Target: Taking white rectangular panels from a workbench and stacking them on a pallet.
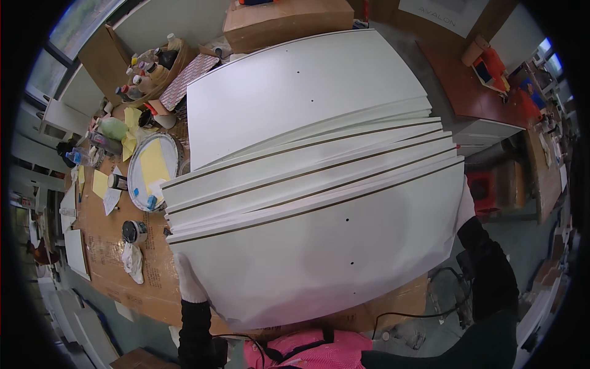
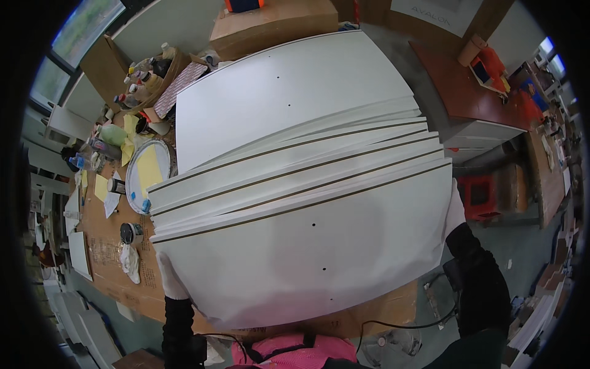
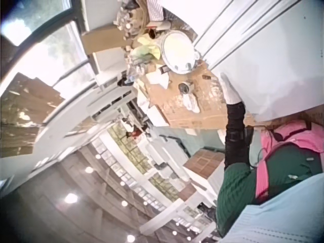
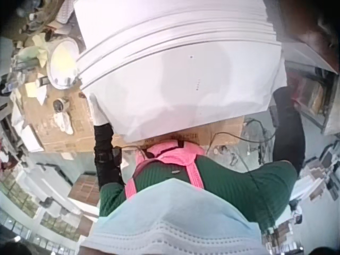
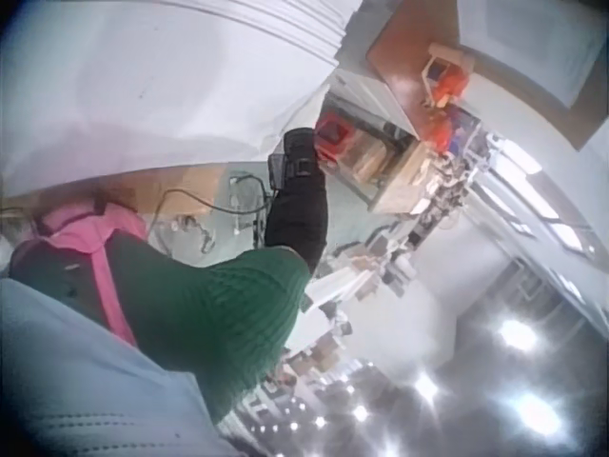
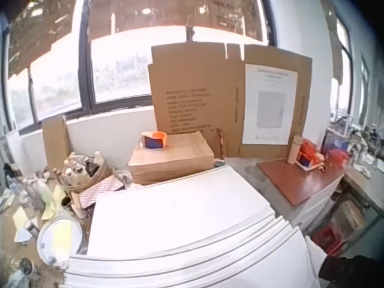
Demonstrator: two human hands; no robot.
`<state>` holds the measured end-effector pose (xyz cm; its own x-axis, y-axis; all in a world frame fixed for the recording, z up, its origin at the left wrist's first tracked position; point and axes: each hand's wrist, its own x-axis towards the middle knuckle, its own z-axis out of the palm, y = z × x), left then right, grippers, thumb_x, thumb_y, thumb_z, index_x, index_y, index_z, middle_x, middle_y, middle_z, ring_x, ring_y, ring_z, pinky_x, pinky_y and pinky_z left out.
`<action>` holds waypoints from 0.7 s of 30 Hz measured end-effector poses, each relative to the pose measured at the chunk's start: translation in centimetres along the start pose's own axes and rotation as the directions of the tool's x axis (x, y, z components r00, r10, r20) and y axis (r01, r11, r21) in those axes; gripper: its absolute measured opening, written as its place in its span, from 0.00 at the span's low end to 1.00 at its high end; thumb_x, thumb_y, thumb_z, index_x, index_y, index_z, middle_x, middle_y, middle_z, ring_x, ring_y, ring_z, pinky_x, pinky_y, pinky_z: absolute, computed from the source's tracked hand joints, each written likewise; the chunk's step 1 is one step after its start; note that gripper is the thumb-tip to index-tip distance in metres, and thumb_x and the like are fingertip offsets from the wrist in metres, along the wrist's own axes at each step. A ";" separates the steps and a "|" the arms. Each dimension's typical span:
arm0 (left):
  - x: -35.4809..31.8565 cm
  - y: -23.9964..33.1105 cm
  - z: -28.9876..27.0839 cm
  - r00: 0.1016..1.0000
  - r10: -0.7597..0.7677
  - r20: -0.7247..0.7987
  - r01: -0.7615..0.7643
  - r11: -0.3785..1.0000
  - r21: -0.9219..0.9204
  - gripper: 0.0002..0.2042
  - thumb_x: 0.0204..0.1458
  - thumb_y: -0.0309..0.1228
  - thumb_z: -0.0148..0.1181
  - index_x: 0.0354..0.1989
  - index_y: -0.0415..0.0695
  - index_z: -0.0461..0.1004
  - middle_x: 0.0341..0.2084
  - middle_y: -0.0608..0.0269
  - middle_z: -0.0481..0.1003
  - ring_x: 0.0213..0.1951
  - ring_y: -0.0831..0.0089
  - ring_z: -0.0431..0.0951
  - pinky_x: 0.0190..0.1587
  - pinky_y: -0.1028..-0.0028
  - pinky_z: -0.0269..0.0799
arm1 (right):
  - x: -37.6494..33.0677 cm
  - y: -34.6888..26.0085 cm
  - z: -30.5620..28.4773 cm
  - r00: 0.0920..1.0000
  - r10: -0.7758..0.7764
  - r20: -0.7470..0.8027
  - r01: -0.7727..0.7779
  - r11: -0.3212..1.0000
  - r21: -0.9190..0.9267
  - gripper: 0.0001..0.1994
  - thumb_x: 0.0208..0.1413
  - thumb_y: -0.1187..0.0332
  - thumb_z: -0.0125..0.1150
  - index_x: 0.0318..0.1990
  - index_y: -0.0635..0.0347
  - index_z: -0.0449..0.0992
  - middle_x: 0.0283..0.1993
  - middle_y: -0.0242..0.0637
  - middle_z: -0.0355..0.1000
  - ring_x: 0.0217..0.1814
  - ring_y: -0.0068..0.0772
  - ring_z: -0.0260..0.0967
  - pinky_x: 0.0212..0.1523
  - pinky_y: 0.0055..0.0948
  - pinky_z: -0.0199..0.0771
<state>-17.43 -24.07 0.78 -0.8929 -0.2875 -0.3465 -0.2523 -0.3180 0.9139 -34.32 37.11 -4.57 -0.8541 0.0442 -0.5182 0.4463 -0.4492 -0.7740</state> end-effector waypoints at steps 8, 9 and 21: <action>-5.6 -5.2 -12.3 0.683 0.671 -0.287 -0.528 0.726 0.441 0.37 0.60 0.61 0.34 0.68 0.43 0.48 0.62 0.53 0.58 0.60 0.63 0.62 0.60 0.64 0.62 | -6.2 5.6 -2.5 0.950 -0.261 -0.170 0.290 0.941 0.175 0.27 0.65 0.48 0.38 0.63 0.54 0.62 0.60 0.36 0.67 0.60 0.39 0.64 0.60 0.36 0.65; -4.0 -6.6 -12.3 0.766 0.590 -0.254 -0.555 0.807 0.203 0.33 0.63 0.56 0.36 0.67 0.43 0.51 0.61 0.54 0.59 0.59 0.62 0.63 0.60 0.65 0.61 | -6.1 7.1 -3.1 0.900 -0.346 -0.265 0.396 0.902 0.170 0.26 0.65 0.49 0.38 0.64 0.54 0.61 0.61 0.36 0.65 0.61 0.39 0.64 0.60 0.36 0.65; -7.0 -11.9 -18.3 0.650 0.584 0.487 0.745 -0.616 -0.257 0.26 0.62 0.45 0.41 0.64 0.43 0.57 0.59 0.56 0.63 0.57 0.61 0.65 0.53 0.58 0.64 | -12.0 11.4 -9.9 0.403 -0.774 0.488 0.023 -0.525 -0.851 0.25 0.65 0.56 0.41 0.65 0.59 0.59 0.63 0.45 0.61 0.69 0.46 0.52 0.70 0.45 0.45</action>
<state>-1.32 -34.82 -11.55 -0.9092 0.0674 0.4110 -0.4141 -0.2506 -0.8750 -16.29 40.26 -10.77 -0.8201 -0.0702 0.5680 -0.0268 0.9961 0.0843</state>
